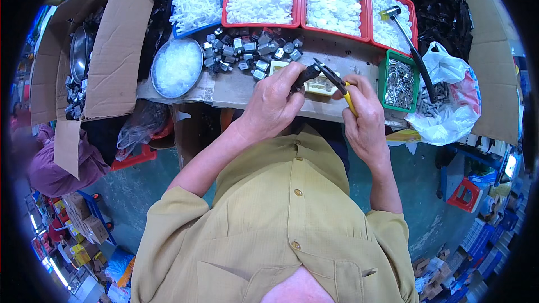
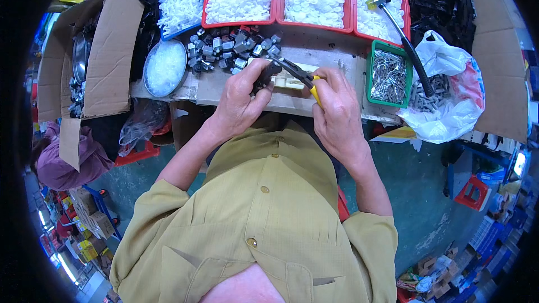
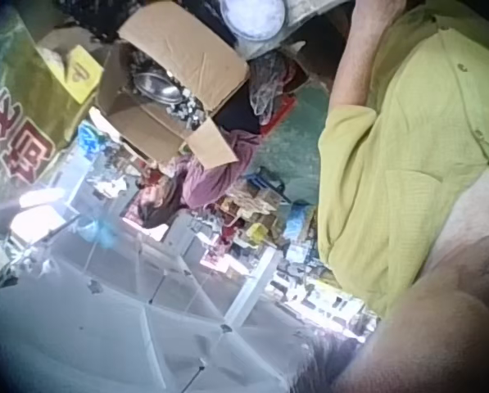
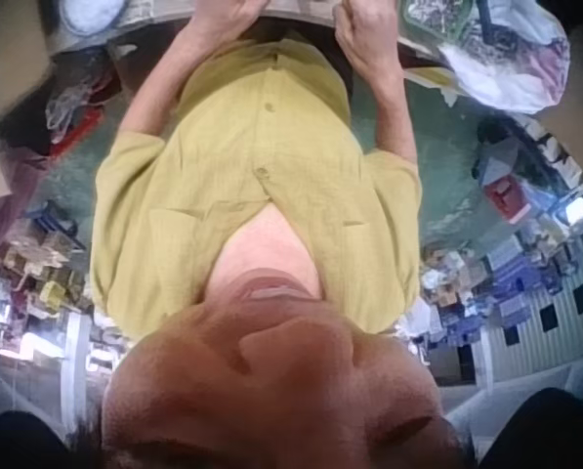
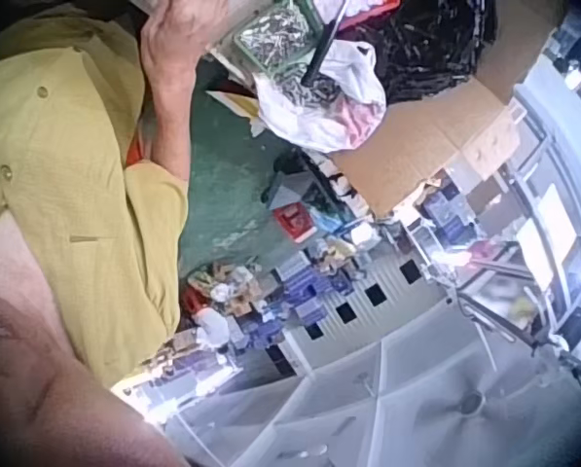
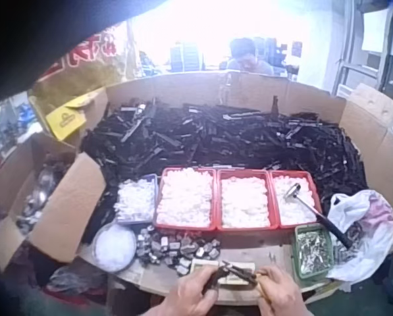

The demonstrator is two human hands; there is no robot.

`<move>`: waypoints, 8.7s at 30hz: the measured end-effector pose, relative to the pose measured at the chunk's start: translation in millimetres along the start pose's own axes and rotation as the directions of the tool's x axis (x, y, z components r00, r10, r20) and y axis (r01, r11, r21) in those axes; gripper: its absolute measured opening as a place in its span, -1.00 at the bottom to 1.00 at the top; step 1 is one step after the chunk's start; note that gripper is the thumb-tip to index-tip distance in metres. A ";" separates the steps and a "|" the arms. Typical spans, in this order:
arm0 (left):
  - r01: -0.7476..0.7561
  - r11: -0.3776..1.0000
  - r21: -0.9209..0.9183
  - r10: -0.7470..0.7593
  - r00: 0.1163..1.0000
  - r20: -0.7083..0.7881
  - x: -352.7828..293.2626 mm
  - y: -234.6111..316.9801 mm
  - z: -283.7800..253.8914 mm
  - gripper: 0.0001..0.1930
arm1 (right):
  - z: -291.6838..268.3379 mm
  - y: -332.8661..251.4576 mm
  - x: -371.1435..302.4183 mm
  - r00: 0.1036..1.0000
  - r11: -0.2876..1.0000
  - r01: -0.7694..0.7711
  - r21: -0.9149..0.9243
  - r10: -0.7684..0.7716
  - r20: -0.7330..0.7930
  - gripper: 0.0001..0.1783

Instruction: The person assembles small metal lock bodies by inserting pins and white plastic components into a wooden jig. They use pliers to adjust parts and a hammer to tap components into place, repeating the process for multiple units.

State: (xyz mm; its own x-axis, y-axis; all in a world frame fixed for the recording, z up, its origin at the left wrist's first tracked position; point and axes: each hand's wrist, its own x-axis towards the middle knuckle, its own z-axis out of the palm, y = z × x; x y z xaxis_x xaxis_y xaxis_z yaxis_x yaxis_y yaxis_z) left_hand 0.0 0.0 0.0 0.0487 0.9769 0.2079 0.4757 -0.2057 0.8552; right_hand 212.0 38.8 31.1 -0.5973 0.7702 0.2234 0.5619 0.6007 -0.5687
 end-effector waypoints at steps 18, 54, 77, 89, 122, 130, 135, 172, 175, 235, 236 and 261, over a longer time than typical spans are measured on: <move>0.666 0.527 -0.528 -0.140 0.681 0.719 3.4 -13.4 -29.1 -0.53 | 8.3 2.2 -10.7 0.978 0.998 0.064 -0.027 -0.057 0.199 -0.80; -0.140 0.857 0.495 0.132 0.990 0.051 -25.3 -64.8 -30.6 -0.56 | -33.7 57.0 98.5 0.995 0.971 0.099 -0.218 -0.098 0.014 -0.75; -0.080 0.945 0.318 0.074 0.997 0.032 -31.3 -65.6 -34.1 -0.66 | 116.8 -9.0 377.4 0.706 0.574 0.618 -0.537 -0.706 0.058 -0.79; -0.101 0.975 0.196 0.104 0.995 -0.005 -35.1 -64.2 -35.2 -0.63 | 35.2 15.9 264.8 0.746 0.666 0.566 -0.486 -0.664 -0.041 -0.88; -0.073 0.960 0.269 0.159 0.936 -0.314 -29.8 -56.5 -36.7 -0.72 | 50.6 38.4 49.7 0.869 0.824 0.491 -0.282 -0.442 0.224 -0.86; -0.185 0.948 0.261 0.251 0.935 -0.249 -5.5 -51.1 -29.2 -0.70 | 57.0 38.8 42.3 0.771 0.616 0.605 -0.504 -0.611 0.178 -0.77; -0.158 0.944 0.290 0.230 0.944 -0.235 1.3 -49.2 -32.4 -0.70 | 54.9 40.6 49.0 0.817 0.745 0.574 -0.339 -0.549 0.176 -0.83; -0.108 0.739 0.665 0.271 0.951 -0.146 -13.3 -60.7 -7.4 -0.67 | -26.5 88.3 -3.9 0.959 0.993 -0.043 -0.106 0.011 -0.283 -0.85; -0.119 0.770 0.627 0.243 0.963 -0.115 -12.1 -56.0 -13.1 -0.66 | -42.2 104.2 -18.8 0.922 0.935 -0.250 -0.251 0.151 -0.355 -0.83; 0.407 -0.229 -0.884 -0.283 0.841 0.461 30.4 -22.8 7.9 -0.82 | 36.4 -5.6 55.0 0.925 0.685 0.001 0.728 0.275 -0.261 -0.90; 0.408 -0.230 -0.883 -0.289 0.838 0.463 31.4 -21.7 8.7 -0.82 | 35.4 -4.4 54.5 0.926 0.686 0.010 0.728 0.268 -0.266 -0.90; 0.402 -0.251 -0.881 -0.202 0.868 0.454 35.8 -22.6 14.0 -0.80 | 24.3 1.7 49.0 0.919 0.856 -0.054 0.515 0.244 -0.309 -0.85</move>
State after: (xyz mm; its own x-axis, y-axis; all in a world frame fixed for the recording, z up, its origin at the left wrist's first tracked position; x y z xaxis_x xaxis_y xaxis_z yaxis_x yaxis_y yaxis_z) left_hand 3.3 40.4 -18.5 0.3446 0.9155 -0.2075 -0.8732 0.3938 0.2872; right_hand 169.8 72.4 21.9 -0.2346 0.9209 0.3114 0.2183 0.3621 -0.9062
